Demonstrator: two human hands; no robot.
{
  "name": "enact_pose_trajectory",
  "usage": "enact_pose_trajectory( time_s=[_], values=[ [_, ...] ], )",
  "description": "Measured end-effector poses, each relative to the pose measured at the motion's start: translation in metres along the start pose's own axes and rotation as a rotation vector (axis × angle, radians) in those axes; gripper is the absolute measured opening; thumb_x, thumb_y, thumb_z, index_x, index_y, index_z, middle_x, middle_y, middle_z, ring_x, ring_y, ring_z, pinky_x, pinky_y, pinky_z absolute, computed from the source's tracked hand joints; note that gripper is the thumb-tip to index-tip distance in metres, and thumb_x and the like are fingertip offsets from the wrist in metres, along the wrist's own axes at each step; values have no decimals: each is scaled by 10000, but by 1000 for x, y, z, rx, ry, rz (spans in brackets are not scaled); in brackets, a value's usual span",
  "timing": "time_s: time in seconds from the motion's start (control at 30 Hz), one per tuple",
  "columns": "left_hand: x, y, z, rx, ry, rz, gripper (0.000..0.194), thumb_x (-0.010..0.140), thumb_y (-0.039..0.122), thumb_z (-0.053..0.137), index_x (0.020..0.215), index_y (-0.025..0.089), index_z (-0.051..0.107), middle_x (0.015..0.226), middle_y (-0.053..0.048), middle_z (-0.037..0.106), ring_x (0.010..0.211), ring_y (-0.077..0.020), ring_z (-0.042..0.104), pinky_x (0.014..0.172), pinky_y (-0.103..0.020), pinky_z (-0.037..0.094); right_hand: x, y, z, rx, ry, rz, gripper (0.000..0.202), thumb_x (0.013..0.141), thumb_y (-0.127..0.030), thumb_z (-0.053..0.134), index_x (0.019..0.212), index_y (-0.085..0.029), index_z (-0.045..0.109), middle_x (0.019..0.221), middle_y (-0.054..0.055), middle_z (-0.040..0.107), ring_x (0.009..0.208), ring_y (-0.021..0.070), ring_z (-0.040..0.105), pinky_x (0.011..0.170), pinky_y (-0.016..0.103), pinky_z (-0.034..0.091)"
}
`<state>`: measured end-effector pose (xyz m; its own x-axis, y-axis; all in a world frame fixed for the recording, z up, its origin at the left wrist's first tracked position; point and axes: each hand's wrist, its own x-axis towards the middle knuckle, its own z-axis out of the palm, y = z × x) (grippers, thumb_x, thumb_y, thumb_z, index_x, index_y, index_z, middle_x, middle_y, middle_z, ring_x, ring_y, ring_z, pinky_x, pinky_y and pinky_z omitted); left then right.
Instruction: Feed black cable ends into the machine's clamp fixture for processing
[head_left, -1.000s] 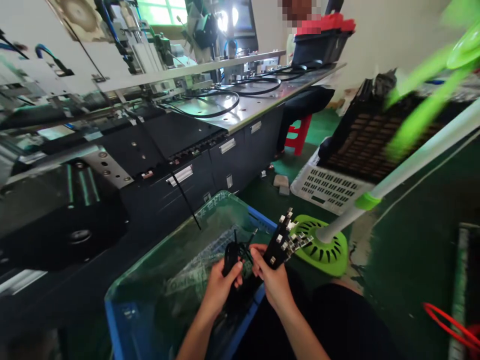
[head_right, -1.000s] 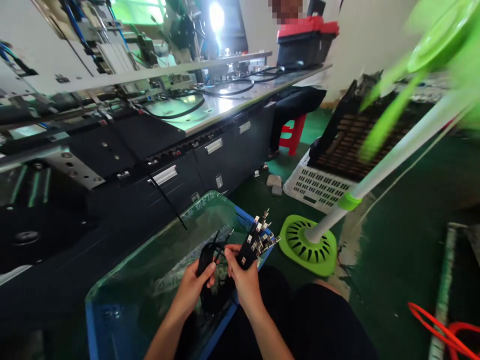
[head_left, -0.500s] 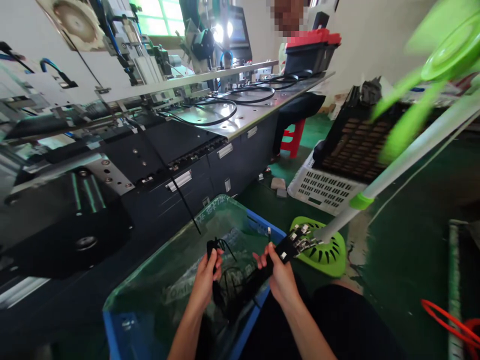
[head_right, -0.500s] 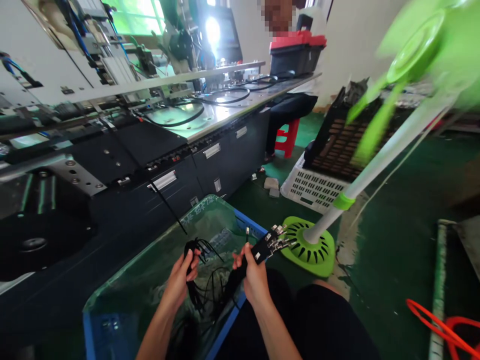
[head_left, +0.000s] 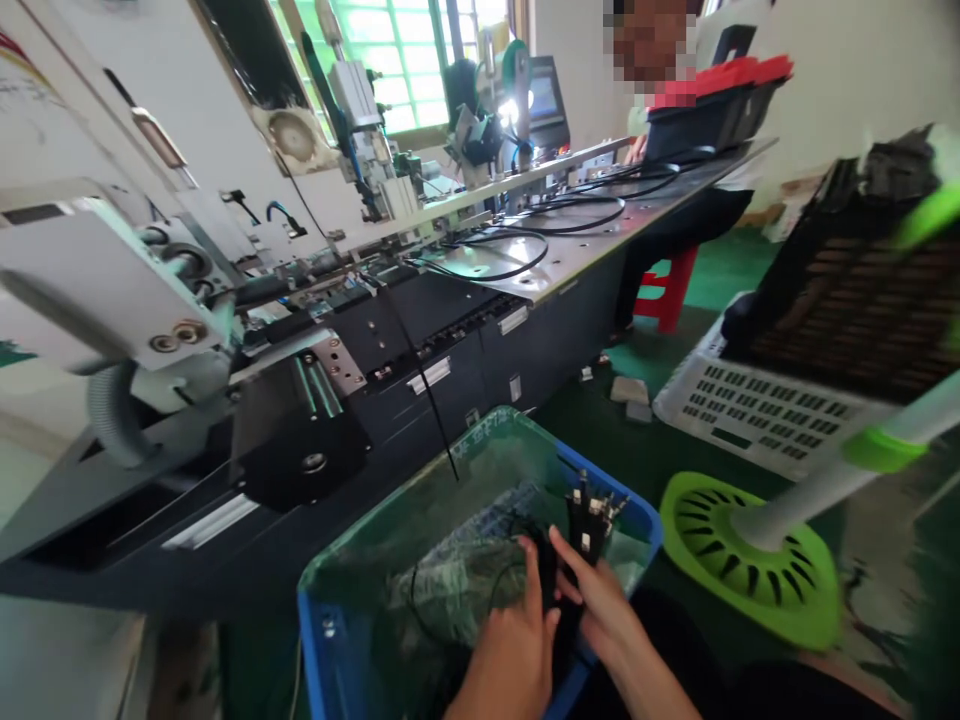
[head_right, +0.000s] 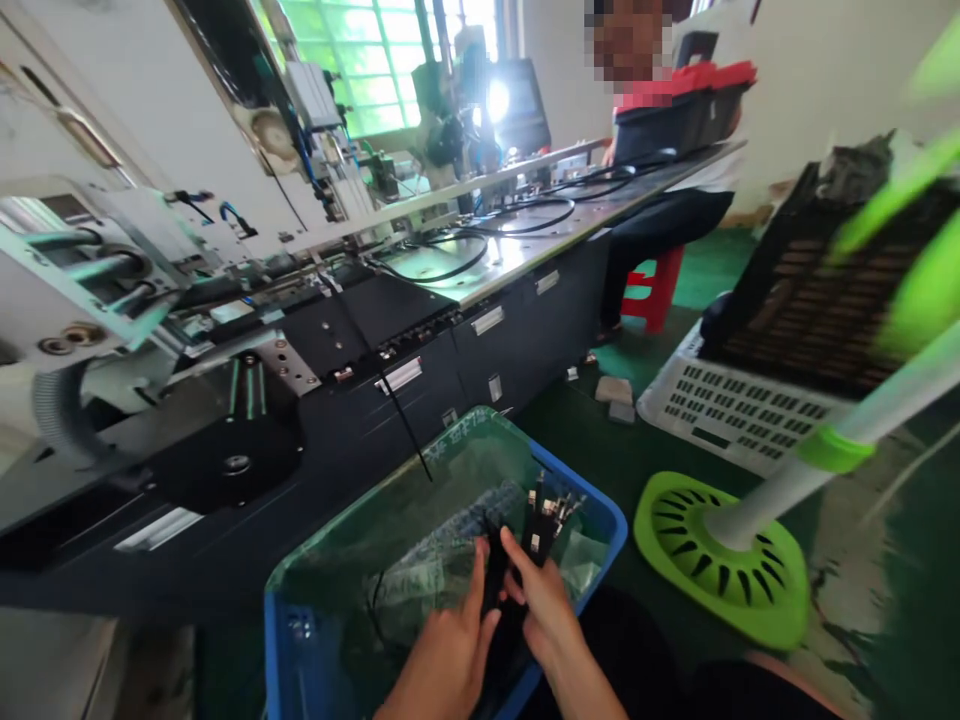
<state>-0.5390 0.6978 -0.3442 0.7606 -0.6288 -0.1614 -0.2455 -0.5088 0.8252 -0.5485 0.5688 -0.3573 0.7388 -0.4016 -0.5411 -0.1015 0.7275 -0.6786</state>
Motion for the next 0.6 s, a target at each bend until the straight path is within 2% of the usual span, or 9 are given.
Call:
enact_pose_trajectory(
  time_s=[0.07,0.13,0.17,0.3,0.33,0.4,0.47,0.5,0.6],
  values=[
    [-9,-9,8,23,35,-6,670,886,373,485,1480,129,297,1476,-184,379,1370,-393,311,1131,-529,165,3,-1,-2,-16,-9,6,532,424,-559,879,486,-155,538,367,-37,466,343,41,298,395,205,328],
    [-19,-17,16,15,23,-14,698,862,402,504,1473,125,312,1504,-146,342,1418,-386,192,1157,-524,96,6,-2,-5,-42,-43,16,497,441,-530,876,490,-130,586,399,9,532,344,40,306,394,206,326],
    [-22,-21,19,-15,-2,-19,715,858,431,500,1475,125,307,1499,-141,355,1410,-385,217,1159,-508,124,7,-3,-7,-49,-50,13,470,444,-500,879,506,-118,613,423,22,560,343,34,293,389,204,317],
    [-23,-31,20,-244,-145,2,815,839,583,501,1495,160,264,1404,-173,480,1161,-347,547,1024,-432,398,8,-10,-12,-35,-37,-58,438,426,-419,887,673,-96,723,601,47,664,344,9,254,368,194,283],
    [-17,-32,16,-304,-154,8,814,836,616,495,1486,168,296,1350,-178,531,1103,-321,583,987,-418,429,6,-12,-12,-32,-42,-85,463,434,-427,886,724,-98,739,635,47,672,345,6,258,366,191,279],
    [1,-33,5,-432,-86,-24,766,834,670,473,1403,158,452,1221,-170,616,1081,-281,591,979,-394,431,1,-14,-12,-47,-88,-132,495,478,-457,877,798,-100,751,622,34,658,346,7,271,367,184,274],
    [27,-31,-8,-622,-4,-106,718,818,711,463,1213,132,614,1080,-154,665,1056,-253,598,966,-361,434,-6,-11,-10,-89,-162,-152,504,517,-481,865,828,-102,746,585,25,635,348,12,279,364,177,259],
    [41,-28,-14,-745,-21,-160,716,799,734,466,1115,120,654,987,-143,679,998,-247,617,916,-349,461,-9,-7,-8,-115,-197,-149,505,531,-487,861,838,-104,742,570,23,627,351,18,289,362,174,252],
    [78,-16,-30,-1126,-229,-300,691,803,739,451,953,98,662,689,-74,634,701,-218,631,649,-303,505,-18,17,-1,-159,-244,-156,487,575,-480,846,874,-114,730,522,15,605,357,47,331,355,176,254]
  ],
)
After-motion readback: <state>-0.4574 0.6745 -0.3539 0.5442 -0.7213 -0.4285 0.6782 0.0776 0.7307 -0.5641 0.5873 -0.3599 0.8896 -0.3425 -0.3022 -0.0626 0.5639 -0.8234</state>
